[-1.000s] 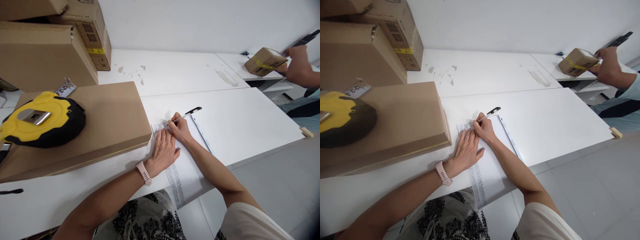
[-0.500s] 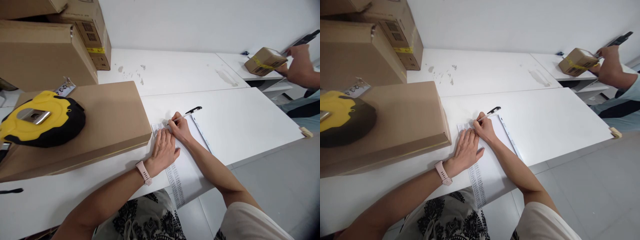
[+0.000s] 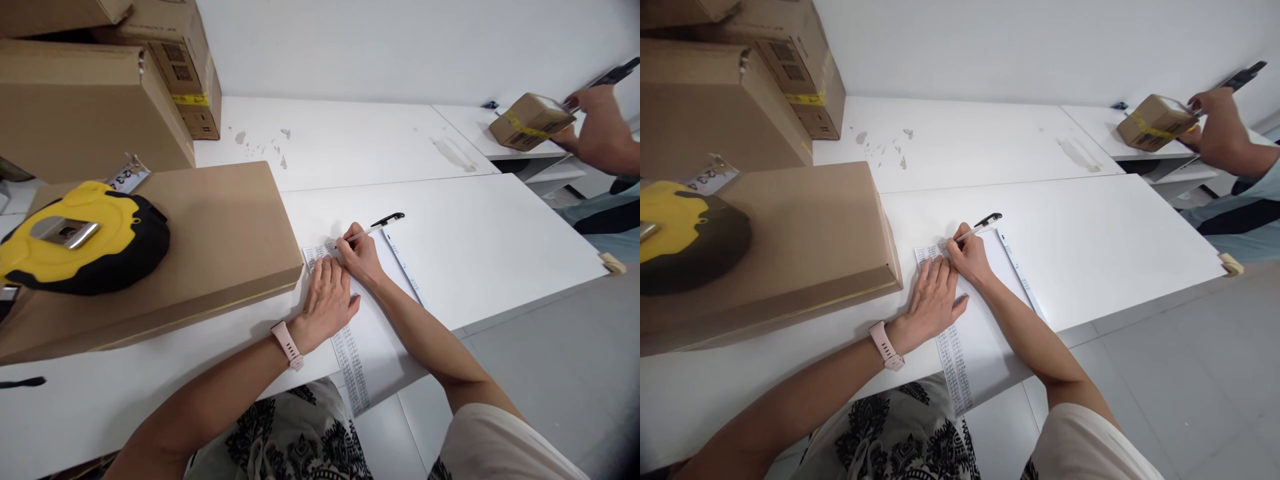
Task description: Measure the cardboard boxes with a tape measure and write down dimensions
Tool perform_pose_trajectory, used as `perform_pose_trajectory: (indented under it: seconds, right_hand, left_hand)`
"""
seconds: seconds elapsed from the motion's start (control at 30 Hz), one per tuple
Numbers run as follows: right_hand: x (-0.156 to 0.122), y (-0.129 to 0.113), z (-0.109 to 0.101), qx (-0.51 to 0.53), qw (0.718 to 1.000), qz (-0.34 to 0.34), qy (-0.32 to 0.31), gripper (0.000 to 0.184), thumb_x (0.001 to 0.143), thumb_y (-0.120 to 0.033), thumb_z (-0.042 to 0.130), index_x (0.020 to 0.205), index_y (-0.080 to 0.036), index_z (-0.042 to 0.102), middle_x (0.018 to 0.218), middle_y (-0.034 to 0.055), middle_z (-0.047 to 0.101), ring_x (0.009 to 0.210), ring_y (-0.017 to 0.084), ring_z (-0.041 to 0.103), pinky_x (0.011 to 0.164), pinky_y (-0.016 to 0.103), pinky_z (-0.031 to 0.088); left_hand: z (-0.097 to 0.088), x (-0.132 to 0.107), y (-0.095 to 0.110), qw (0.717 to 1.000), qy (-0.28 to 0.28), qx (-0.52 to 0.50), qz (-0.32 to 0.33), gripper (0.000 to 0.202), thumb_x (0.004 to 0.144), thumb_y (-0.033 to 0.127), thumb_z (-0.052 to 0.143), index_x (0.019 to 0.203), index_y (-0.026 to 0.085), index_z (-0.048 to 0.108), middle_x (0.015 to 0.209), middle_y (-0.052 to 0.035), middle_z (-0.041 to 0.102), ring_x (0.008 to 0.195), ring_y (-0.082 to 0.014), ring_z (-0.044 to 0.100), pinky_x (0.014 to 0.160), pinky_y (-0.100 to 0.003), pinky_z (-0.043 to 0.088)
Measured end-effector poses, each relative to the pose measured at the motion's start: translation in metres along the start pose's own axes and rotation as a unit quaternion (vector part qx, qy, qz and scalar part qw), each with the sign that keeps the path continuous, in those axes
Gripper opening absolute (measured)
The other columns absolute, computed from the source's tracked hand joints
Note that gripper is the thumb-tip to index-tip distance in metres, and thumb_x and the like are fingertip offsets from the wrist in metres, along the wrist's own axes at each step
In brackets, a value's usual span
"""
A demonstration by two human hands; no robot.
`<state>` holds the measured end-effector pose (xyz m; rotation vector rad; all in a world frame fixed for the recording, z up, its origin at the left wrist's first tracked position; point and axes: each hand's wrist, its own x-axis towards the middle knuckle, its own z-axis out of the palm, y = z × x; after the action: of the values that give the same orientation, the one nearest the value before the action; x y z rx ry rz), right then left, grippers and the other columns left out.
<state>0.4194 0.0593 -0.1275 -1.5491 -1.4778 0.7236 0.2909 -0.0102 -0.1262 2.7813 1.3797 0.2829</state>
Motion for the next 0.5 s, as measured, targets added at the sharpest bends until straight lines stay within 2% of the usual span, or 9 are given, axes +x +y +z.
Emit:
perform_pose_trajectory:
  seconds: [0.5]
  right_hand:
    - [0.0009,0.0024,-0.0014,0.001,1.0,-0.005,0.003,0.016,0.079,-0.028,0.056,0.07,-0.025,0.043,0.055,-0.0069,0.045,0.055,0.013,0.041,0.056,0.028,0.032]
  left_hand:
    - [0.0019,-0.0005,-0.0003,1.0,0.007,0.005,0.003,0.066,0.1,0.044,0.05,0.141,-0.008,0.049,0.148,-0.0322,0.052,0.144,-0.0404,0.045,0.124,-0.053,0.025]
